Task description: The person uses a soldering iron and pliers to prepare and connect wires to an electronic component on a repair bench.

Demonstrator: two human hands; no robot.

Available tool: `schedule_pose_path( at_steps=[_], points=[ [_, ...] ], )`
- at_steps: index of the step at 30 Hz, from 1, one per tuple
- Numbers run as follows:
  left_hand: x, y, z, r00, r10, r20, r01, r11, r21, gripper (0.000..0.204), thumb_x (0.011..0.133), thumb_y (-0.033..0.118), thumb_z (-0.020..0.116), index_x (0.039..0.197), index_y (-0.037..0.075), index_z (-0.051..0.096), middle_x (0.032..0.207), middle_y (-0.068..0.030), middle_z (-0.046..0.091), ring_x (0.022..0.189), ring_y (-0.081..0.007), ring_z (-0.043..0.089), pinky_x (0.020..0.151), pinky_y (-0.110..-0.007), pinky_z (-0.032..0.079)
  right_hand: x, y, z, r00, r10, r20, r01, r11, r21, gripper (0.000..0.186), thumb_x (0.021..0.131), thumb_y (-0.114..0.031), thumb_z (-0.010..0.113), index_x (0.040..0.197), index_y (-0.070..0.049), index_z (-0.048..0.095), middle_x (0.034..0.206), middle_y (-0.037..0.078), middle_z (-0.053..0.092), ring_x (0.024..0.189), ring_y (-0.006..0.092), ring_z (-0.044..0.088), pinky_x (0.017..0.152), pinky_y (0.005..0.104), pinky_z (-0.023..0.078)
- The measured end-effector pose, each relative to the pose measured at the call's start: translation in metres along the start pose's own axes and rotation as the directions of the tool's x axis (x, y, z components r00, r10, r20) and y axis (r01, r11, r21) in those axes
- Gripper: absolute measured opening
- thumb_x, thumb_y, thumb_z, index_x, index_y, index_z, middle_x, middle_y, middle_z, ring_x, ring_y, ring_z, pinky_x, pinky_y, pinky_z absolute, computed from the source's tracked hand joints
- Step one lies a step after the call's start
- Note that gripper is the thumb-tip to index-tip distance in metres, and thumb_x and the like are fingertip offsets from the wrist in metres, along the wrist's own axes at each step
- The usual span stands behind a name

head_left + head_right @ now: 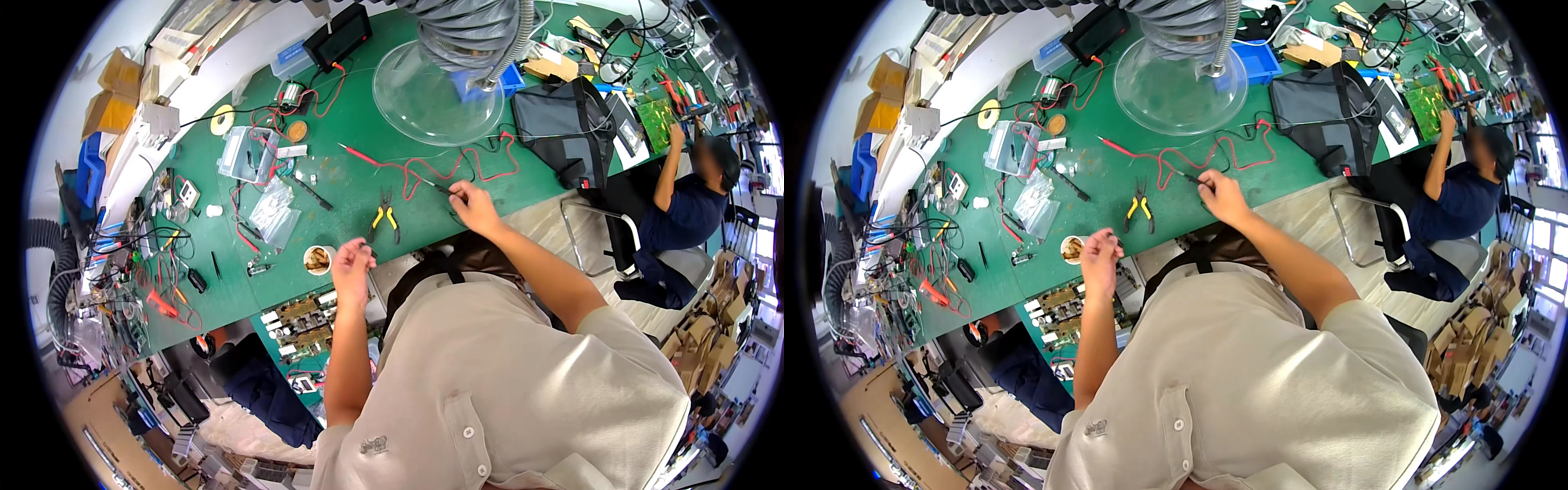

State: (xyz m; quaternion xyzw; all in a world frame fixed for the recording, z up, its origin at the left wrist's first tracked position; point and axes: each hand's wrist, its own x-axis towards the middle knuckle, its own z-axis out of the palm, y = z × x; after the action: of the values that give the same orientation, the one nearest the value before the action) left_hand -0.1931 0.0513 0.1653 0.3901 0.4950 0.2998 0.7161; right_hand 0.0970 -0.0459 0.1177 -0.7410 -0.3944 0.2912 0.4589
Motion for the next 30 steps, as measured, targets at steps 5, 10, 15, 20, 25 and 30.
schedule_pose_path(
  at_steps=[5, 10, 15, 20, 25, 30],
  points=[
    [-0.024, -0.039, -0.009, 0.999, -0.047, 0.014, 0.047, 0.998, -0.032, 0.015, 0.09, 0.003, 0.063, 0.104, 0.0, 0.06, 0.082, -0.0022, 0.061, 0.068, -0.0096, 0.058, 0.064, -0.023, 0.049, 0.037, 0.04, -0.013, 0.998, -0.038, -0.044, 0.033, 0.992, -0.119, 0.017, 0.087, -0.004, 0.062, 0.103, 0.001, 0.061, 0.086, 0.014, 0.069, 0.077, 0.0219, 0.067, 0.072, 0.0326, 0.052],
    [-0.04, -0.041, 0.002, 0.993, -0.12, 0.003, 0.12, 0.988, -0.095, 0.011, 0.09, 0.006, 0.064, 0.1, 0.005, 0.059, 0.08, -0.0015, 0.062, 0.067, -0.0107, 0.06, 0.063, -0.024, 0.049, 0.072, 0.08, -0.026, 0.977, -0.163, -0.135, 0.109, 0.935, -0.339, 0.022, 0.083, 0.0, 0.059, 0.104, -0.004, 0.063, 0.095, 0.012, 0.071, 0.09, 0.0297, 0.068, 0.081, 0.0392, 0.052],
    [-0.046, -0.039, -0.003, 0.983, -0.184, 0.0, 0.184, 0.981, -0.058, 0.009, 0.092, 0.009, 0.063, 0.099, 0.005, 0.06, 0.079, -0.0012, 0.063, 0.067, -0.0104, 0.06, 0.062, -0.024, 0.049, 0.093, 0.101, -0.032, 0.962, -0.109, -0.252, 0.011, 0.933, -0.36, 0.025, 0.081, 0.002, 0.057, 0.104, -0.004, 0.062, 0.098, 0.014, 0.071, 0.093, 0.0328, 0.067, 0.083, 0.0414, 0.053],
    [-0.047, -0.046, -0.006, 0.975, -0.216, 0.049, 0.217, 0.976, -0.018, 0.01, 0.094, 0.013, 0.062, 0.096, 0.004, 0.06, 0.076, -0.0015, 0.062, 0.065, -0.0102, 0.059, 0.061, -0.024, 0.049, 0.094, 0.126, -0.04, 0.954, -0.057, -0.294, -0.077, 0.902, -0.424, 0.03, 0.078, 0.0, 0.06, 0.107, -0.005, 0.062, 0.099, 0.016, 0.066, 0.094, 0.0358, 0.062, 0.084, 0.0446, 0.05],
    [-0.049, -0.05, -0.009, 0.978, -0.203, 0.043, 0.202, 0.979, 0.029, 0.017, 0.094, 0.017, 0.063, 0.085, 0.004, 0.059, 0.068, -0.0025, 0.06, 0.056, -0.01, 0.054, 0.054, -0.023, 0.044, 0.069, 0.082, -0.026, 0.933, -0.304, -0.195, 0.112, 0.756, -0.645, 0.033, 0.079, -0.01, 0.064, 0.112, -0.008, 0.059, 0.11, 0.015, 0.061, 0.104, 0.0376, 0.055, 0.089, 0.0474, 0.043],
    [-0.052, -0.052, -0.014, 0.986, -0.164, 0.042, 0.162, 0.985, 0.063, 0.016, 0.093, 0.015, 0.063, 0.083, 0.004, 0.058, 0.066, -0.0024, 0.059, 0.055, -0.0099, 0.053, 0.053, -0.023, 0.043, 0.021, 0.044, 0.029, 0.985, -0.144, 0.097, 0.167, 0.944, -0.286, 0.013, 0.082, -0.012, 0.064, 0.091, -0.003, 0.062, 0.075, 0.014, 0.063, 0.07, 0.0321, 0.063, 0.068, 0.0435, 0.05]
  ],
)
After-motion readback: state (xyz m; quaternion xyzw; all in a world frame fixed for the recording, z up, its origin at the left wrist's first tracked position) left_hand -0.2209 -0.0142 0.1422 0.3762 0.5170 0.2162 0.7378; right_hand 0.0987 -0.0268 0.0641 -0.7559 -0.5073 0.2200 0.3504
